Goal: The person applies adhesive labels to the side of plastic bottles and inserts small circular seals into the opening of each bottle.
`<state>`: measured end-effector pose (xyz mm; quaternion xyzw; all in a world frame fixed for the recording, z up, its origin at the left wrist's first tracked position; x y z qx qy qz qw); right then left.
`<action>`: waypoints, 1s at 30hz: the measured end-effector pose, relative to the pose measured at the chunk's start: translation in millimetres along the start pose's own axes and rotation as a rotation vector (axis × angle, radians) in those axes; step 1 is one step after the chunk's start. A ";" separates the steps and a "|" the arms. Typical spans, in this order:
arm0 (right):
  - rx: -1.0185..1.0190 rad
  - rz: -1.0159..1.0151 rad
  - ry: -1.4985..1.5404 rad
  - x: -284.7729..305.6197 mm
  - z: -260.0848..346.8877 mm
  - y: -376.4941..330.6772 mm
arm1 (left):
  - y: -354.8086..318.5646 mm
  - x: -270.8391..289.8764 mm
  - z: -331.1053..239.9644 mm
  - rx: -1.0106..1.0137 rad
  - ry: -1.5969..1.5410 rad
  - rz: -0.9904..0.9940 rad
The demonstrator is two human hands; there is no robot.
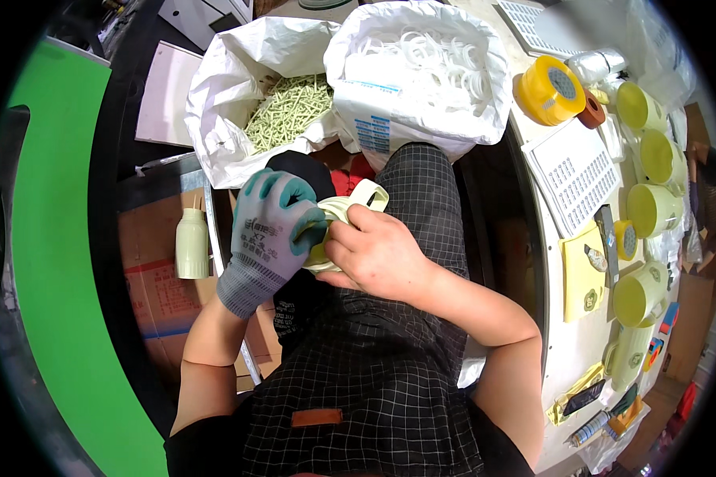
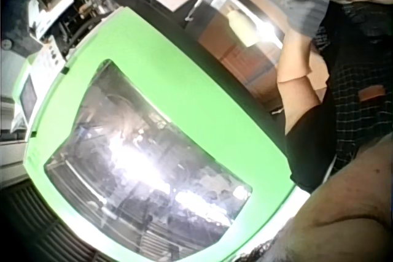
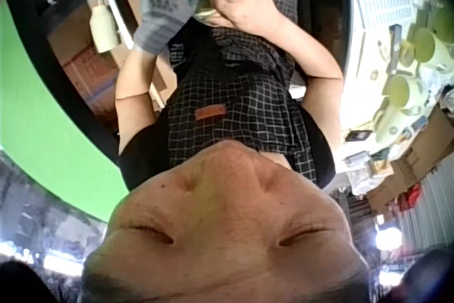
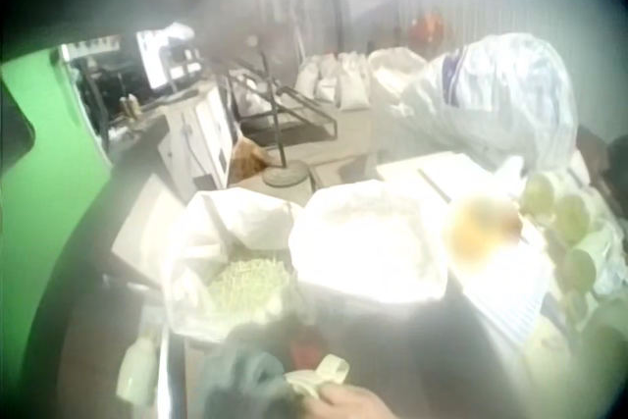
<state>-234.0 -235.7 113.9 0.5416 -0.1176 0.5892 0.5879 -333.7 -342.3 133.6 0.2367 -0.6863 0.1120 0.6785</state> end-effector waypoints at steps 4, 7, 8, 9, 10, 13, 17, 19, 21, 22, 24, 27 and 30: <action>-0.007 -0.029 0.041 0.2 1.3 0.4 | -1.8 -10.7 0.5 0.055 -0.015 0.035; 0.008 -0.050 0.072 -1.9 2.8 -1.6 | -7.2 -15.1 0.9 0.110 0.006 0.142; 0.008 -0.066 0.068 -1.4 2.8 -2.2 | -8.7 -18.3 1.4 0.126 0.006 0.213; 0.008 -0.083 0.062 -1.0 2.8 -3.0 | -8.0 -16.7 0.5 0.122 -0.008 0.219; 0.007 -0.099 0.055 -0.1 2.7 -4.2 | -6.2 -13.9 -0.8 0.116 -0.022 0.226; -0.056 -0.157 0.035 12.0 -0.3 -22.9 | -5.8 -10.3 -7.1 -0.025 -0.553 -0.015; -0.222 -0.479 0.065 47.2 -12.9 -121.5 | -28.8 -49.9 -20.0 0.027 -0.722 -0.189; -0.634 -0.300 0.192 48.6 -13.4 -158.8 | -40.3 -64.0 -56.0 0.004 -0.710 -0.097; -1.027 -0.091 0.402 37.3 -7.2 -198.7 | -49.3 -70.4 -83.8 -0.140 -0.767 -0.064; -1.269 -0.315 0.925 10.6 -2.3 -234.0 | -48.9 -70.3 -91.1 -0.244 -0.830 -0.023; -1.406 -0.420 1.165 10.3 3.2 -234.7 | -31.9 -60.2 -84.5 -0.317 -0.955 -0.091; -1.183 -0.423 0.969 18.6 -5.1 -215.7 | 23.4 -51.8 -14.4 -0.091 -1.043 -0.461; -0.801 -0.202 0.415 31.5 -8.7 -165.8 | 91.4 -116.8 56.0 0.514 -1.353 -0.287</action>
Point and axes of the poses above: each hand's wrist, its own y-axis towards the middle knuckle, its own x-axis out of the back of the hand, z = x × y, the point moved 6 cm from there along y, towards the middle knuckle, and after that the axes turned 5 degrees about y, right-handed, at the moved point
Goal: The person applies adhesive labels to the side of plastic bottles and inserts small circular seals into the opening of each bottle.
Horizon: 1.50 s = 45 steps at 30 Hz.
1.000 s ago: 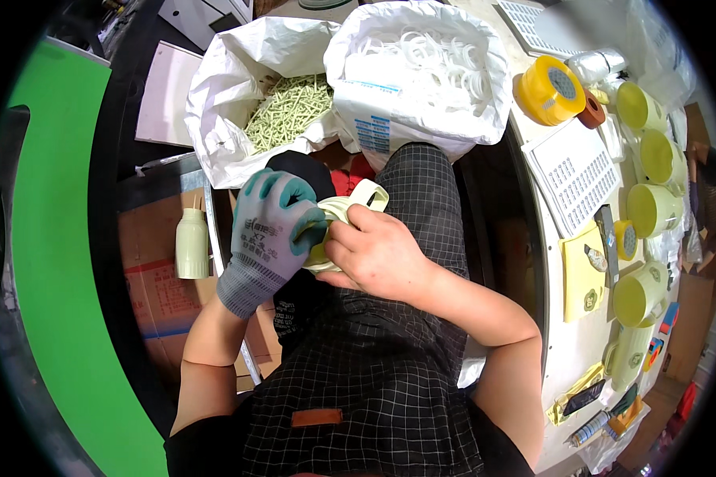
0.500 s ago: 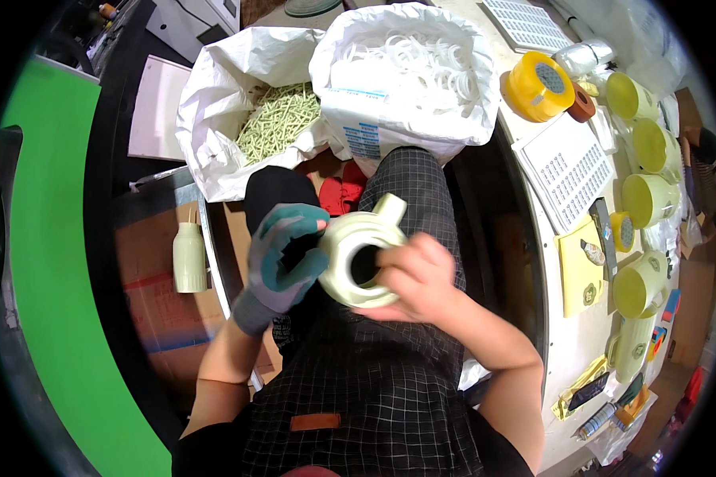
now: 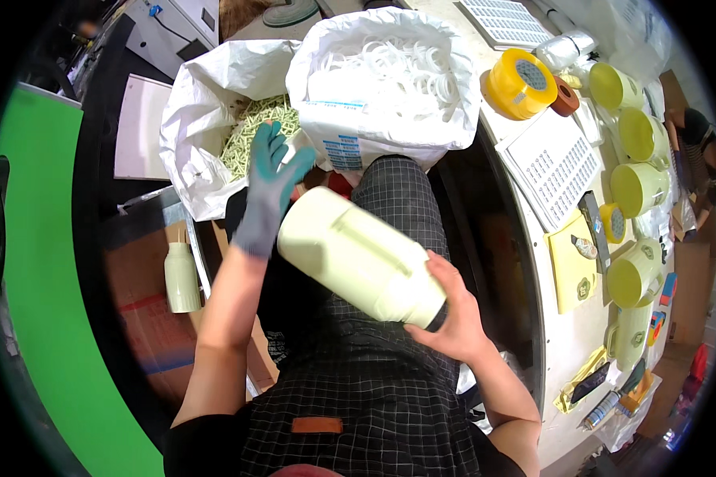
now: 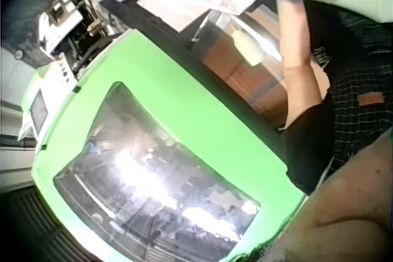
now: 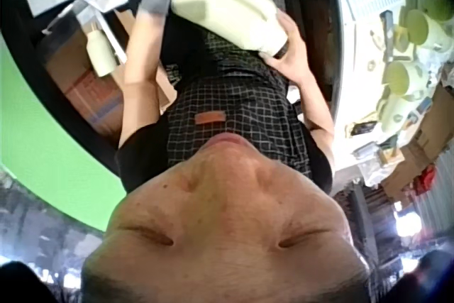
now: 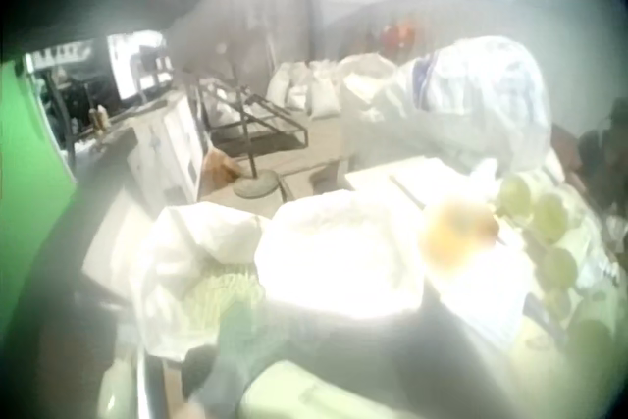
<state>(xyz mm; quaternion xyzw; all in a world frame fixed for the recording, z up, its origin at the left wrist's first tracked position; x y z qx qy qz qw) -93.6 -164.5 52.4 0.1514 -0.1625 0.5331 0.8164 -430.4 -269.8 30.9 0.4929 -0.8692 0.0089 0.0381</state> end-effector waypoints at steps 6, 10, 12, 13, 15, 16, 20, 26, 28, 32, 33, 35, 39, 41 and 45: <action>0.097 0.179 -0.276 -23.9 10.9 -3.2 | 75.6 -6.5 111.7 0.310 0.104 0.395; -0.042 0.167 -0.140 -32.7 -4.5 -4.2 | 44.1 -0.7 106.1 0.288 0.140 0.288; -0.067 0.157 -0.113 -32.9 -11.3 -3.3 | 40.4 -2.9 92.0 0.131 0.075 0.139; -0.070 0.166 -0.104 -33.0 -12.7 -2.9 | 38.7 0.9 84.7 0.068 0.148 0.088; -0.168 0.162 -0.009 -31.6 -14.8 -3.1 | 38.7 -0.1 59.1 -0.065 0.277 -0.001; -0.218 0.160 0.038 -30.7 -15.1 -3.6 | 38.9 -2.7 47.1 -0.178 0.273 -0.042; -0.407 0.246 0.056 -34.3 -11.3 -4.7 | 36.4 -13.8 33.9 -0.159 0.283 0.111; -0.312 0.277 0.000 -36.7 -5.6 -4.4 | 30.8 -7.0 40.9 -0.120 0.232 0.147; -0.311 0.276 -0.001 -36.7 -5.1 -5.0 | 29.2 -5.8 47.5 -0.071 0.167 0.173; -0.312 0.270 0.040 -37.6 -3.4 -6.6 | 17.3 2.7 55.1 0.106 -0.032 0.206; -0.317 0.265 0.060 -38.3 -5.6 -7.6 | 11.3 8.2 57.4 0.131 -0.082 0.204; -0.306 0.221 0.108 -38.4 -10.7 -10.3 | -10.1 34.9 35.4 -0.085 0.101 0.041; -0.226 0.074 0.146 -48.7 -16.9 -13.0 | -78.8 89.8 -4.3 -0.064 0.087 -0.479; -0.087 0.009 0.023 -59.3 -7.7 -6.9 | -115.2 101.7 -3.8 0.127 -0.041 -0.413; 0.116 -0.033 -0.092 -71.9 5.0 0.5 | -150.9 79.7 3.0 0.294 -0.320 -0.353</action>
Point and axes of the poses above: each hand's wrist, its own y-axis towards the middle knuckle, its own x-axis out of the back of the hand, z = x × y, the point moved 6 cm from there along y, towards the middle knuckle, and after that the axes turned 5 degrees about y, right-handed, at the moved point
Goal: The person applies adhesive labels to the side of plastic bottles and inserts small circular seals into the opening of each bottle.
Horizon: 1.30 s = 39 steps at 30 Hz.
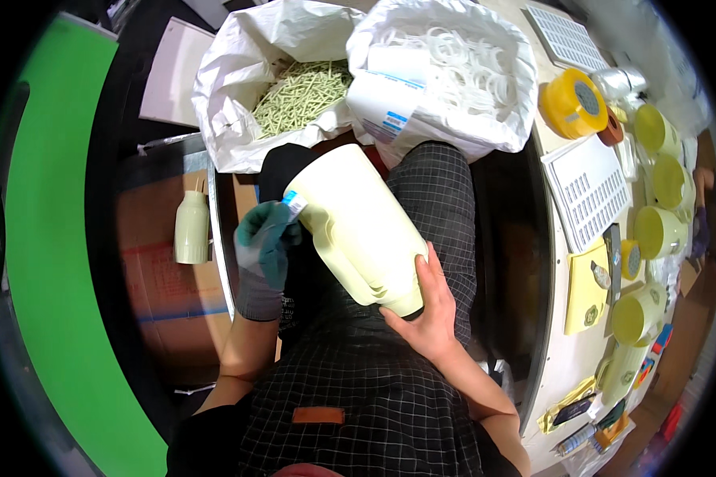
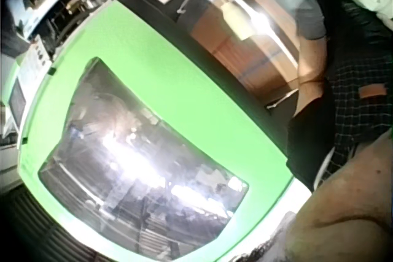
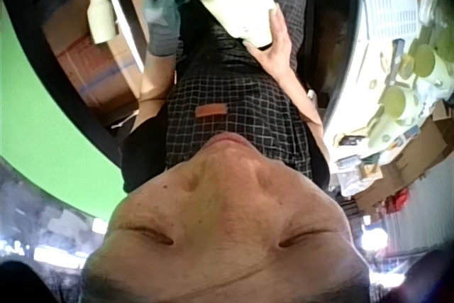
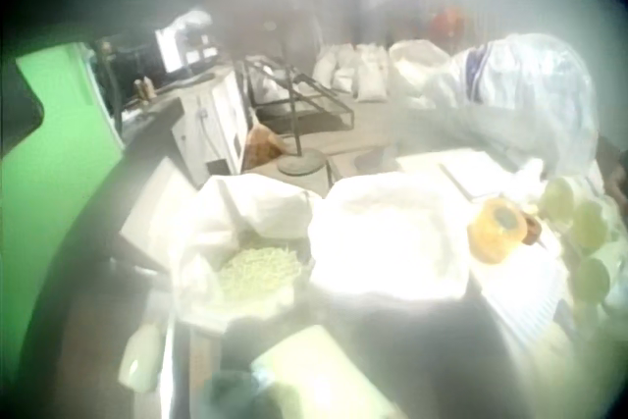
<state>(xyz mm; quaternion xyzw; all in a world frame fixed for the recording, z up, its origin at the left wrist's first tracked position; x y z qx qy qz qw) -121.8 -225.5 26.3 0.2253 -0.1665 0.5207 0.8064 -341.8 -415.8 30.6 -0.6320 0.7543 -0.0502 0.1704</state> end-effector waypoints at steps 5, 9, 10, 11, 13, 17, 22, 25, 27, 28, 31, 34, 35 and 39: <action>0.063 -0.003 -0.039 -3.3 7.0 0.1 | 1.2 5.8 15.3 0.104 -0.043 0.060; 0.104 -0.014 -0.053 -7.0 9.2 -1.4 | -2.8 10.8 12.6 0.155 -0.034 0.027; 0.120 -0.014 -0.059 -9.4 10.6 -1.7 | -4.8 13.7 11.0 0.168 -0.030 0.009; 0.134 -0.023 -0.076 -9.3 11.9 -2.5 | -4.3 13.0 10.4 0.170 -0.018 0.021; 0.150 -0.036 -0.118 -11.1 14.6 -5.4 | -1.3 14.5 9.2 0.175 0.008 0.045; 0.049 -0.013 -0.042 -7.1 8.6 -5.4 | 12.5 33.8 5.3 -0.070 0.507 0.036; -0.147 0.068 0.371 52.7 -6.7 24.1 | -5.1 21.0 21.9 -0.446 0.318 0.252; 0.102 0.047 0.205 91.8 29.9 66.6 | -28.8 9.9 50.4 -0.210 0.549 0.351; 0.170 -0.041 0.122 99.8 46.3 89.0 | -25.8 28.6 82.8 0.102 0.632 0.560; 0.110 -0.108 0.037 93.1 43.7 92.8 | -27.7 32.5 91.0 0.228 0.836 0.706; -0.191 -0.179 0.076 48.1 -11.8 110.9 | -41.0 8.7 42.5 -0.375 1.461 0.515; -0.268 -0.095 0.048 14.0 -40.7 131.5 | -64.4 -54.0 3.3 -0.923 1.405 0.285; -0.260 -0.109 0.064 16.6 -48.4 129.6 | -58.2 -59.3 17.3 -0.919 1.314 0.394; -0.270 -0.076 0.159 47.4 -71.2 115.9 | -27.4 -80.6 60.3 -0.320 0.664 0.670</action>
Point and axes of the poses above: each hand's wrist, its own y-axis towards the middle knuckle, its own x-axis out of the back of the hand, z = x × y, the point moved 6 cm from there along y, towards the middle knuckle, and after that the axes turned 5 degrees about y, right-handed, at the moved point
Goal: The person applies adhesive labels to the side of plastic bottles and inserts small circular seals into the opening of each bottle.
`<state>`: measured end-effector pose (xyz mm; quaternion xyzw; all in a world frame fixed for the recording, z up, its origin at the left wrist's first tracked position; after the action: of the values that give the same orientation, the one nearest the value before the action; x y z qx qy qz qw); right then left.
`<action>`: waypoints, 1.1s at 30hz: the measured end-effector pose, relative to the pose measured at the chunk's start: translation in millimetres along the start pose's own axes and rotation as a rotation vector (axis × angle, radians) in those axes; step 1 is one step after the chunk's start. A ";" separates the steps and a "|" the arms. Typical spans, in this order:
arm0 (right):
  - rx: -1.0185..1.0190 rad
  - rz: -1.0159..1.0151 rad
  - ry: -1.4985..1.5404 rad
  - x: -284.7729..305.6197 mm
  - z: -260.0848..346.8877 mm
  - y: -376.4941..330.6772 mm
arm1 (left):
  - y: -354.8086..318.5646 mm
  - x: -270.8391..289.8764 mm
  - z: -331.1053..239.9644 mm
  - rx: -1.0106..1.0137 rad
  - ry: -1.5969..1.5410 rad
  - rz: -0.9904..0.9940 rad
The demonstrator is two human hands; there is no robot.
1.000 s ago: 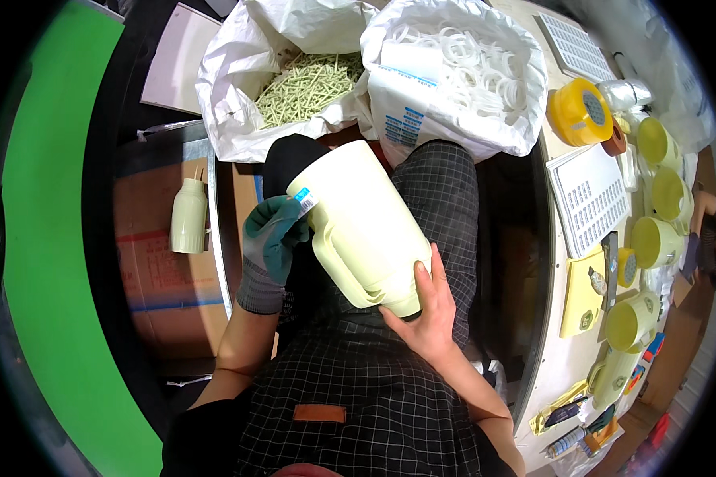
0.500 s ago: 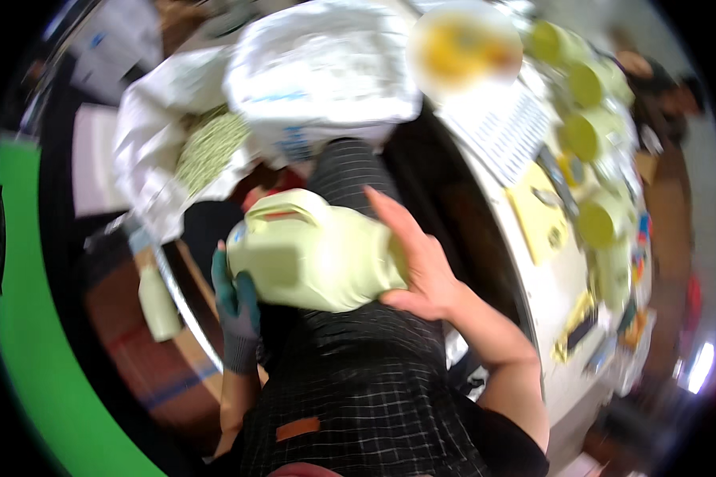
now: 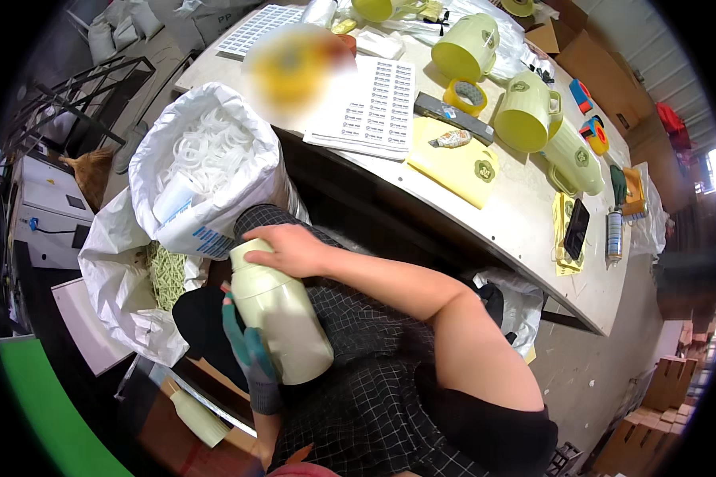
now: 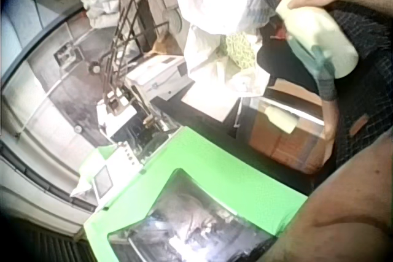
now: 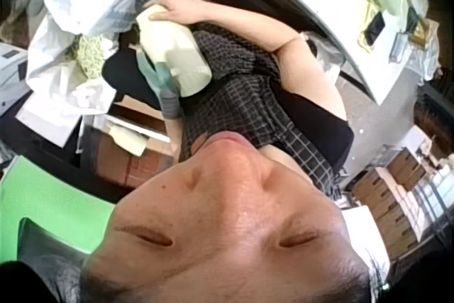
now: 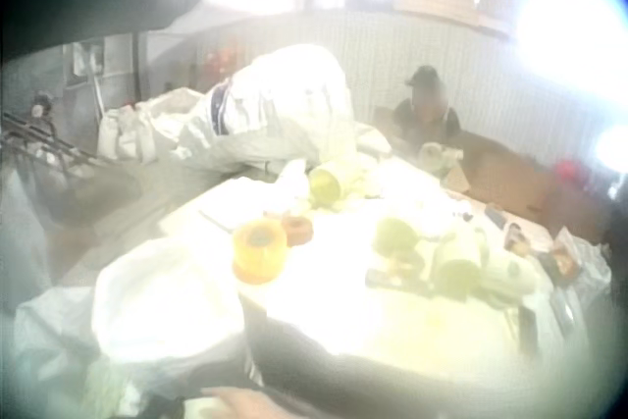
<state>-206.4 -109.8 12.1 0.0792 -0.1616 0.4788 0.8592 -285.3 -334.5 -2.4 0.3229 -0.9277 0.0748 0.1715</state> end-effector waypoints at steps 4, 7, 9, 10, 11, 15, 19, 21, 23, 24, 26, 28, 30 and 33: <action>0.029 -0.128 0.086 39.1 -14.0 -23.9 | 15.3 -25.8 -9.9 0.053 -0.102 0.006; 0.049 -0.453 -0.015 117.9 -21.8 -43.4 | -4.6 -6.7 29.2 0.197 -0.406 -0.173; 0.111 -0.850 -0.331 192.5 -48.7 -68.7 | -22.7 7.2 21.3 0.051 -0.021 -0.455; 0.047 -0.863 -0.564 226.7 -68.6 -85.1 | -20.3 11.2 5.8 -0.136 0.286 -0.456; 0.090 -0.862 -0.944 256.4 -79.9 -106.4 | -13.3 5.8 -13.4 -0.328 0.572 -0.427; -0.009 -0.698 -1.044 301.3 -118.9 -131.1 | 14.9 15.5 -35.2 -0.356 0.647 -0.226; 0.017 -0.782 -0.970 300.0 -114.1 -128.7 | 61.8 4.4 -103.9 -0.540 0.651 -0.138; 0.048 -0.926 -1.010 294.5 -90.5 -134.6 | 81.6 -17.4 -131.6 -0.601 0.671 -0.088; -0.103 -0.901 -1.016 303.6 -99.2 -151.8 | 101.0 -48.9 -147.8 -0.666 0.630 0.054; -0.173 -0.855 -0.979 303.7 -106.8 -152.9 | 107.8 -61.9 -154.5 -0.691 0.645 0.125; -0.188 -0.799 -0.966 305.8 -117.7 -154.1 | 121.6 -94.1 -164.8 -0.758 0.684 0.239; -0.131 -0.779 -0.952 306.4 -118.1 -153.4 | 139.0 -136.0 -169.8 -0.812 0.737 0.334; -0.069 -0.812 -0.951 304.8 -110.2 -151.3 | 163.3 -184.2 -164.7 -0.888 0.820 0.382; 0.098 -0.884 -0.872 298.2 -84.7 -132.0 | 195.4 -252.4 -141.0 -0.992 0.848 0.377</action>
<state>68.6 82.8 40.9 0.3661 -0.4272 0.0083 0.8267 -184.5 -2.0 30.7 -0.0186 -0.7451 -0.2109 0.6325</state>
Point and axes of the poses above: each hand's wrist, its own y-axis towards the middle knuckle, its own x-axis out of the back of the hand, z = x × y, the point moved 6 cm from there along y, towards the middle knuckle, and after that the axes turned 5 degrees about y, right-handed, at the moved point
